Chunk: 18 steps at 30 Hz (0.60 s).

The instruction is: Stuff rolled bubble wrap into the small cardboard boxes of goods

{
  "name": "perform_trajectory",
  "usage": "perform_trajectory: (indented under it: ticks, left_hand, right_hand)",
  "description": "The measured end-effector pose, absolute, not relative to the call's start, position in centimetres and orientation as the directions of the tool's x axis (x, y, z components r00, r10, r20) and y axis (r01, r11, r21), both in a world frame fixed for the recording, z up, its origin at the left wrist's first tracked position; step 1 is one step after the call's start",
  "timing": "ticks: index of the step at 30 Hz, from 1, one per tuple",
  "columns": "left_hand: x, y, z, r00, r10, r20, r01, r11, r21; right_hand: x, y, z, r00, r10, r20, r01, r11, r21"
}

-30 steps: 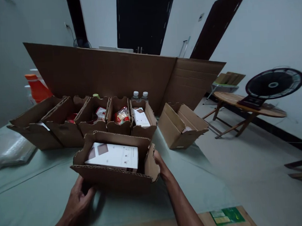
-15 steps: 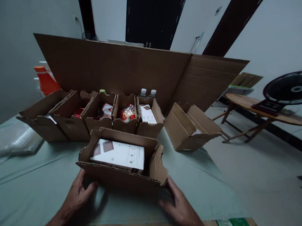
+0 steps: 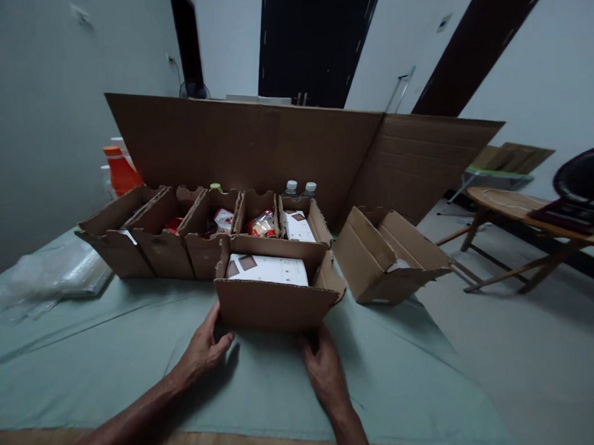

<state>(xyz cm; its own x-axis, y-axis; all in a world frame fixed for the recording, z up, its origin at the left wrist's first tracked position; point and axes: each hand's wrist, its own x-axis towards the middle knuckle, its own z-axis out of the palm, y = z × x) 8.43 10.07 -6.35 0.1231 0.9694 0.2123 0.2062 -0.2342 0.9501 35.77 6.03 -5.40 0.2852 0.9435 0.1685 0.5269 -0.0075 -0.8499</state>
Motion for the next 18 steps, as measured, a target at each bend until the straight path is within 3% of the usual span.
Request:
perform_trajectory:
  ticks: [11,18]
  left_hand:
    - [6.9,7.5,-6.7,0.133,0.978,0.159,0.249,-0.188,0.95]
    - [5.6,6.5,-6.1,0.187,0.962,0.197,0.249,-0.24,0.938]
  right_hand:
    - [35.4,6.3,-5.0,0.18,0.965,0.191,0.68,0.019,-0.733]
    - [36.5,6.8,-6.2,0.38,0.897,0.227,0.68,-0.104,-0.725]
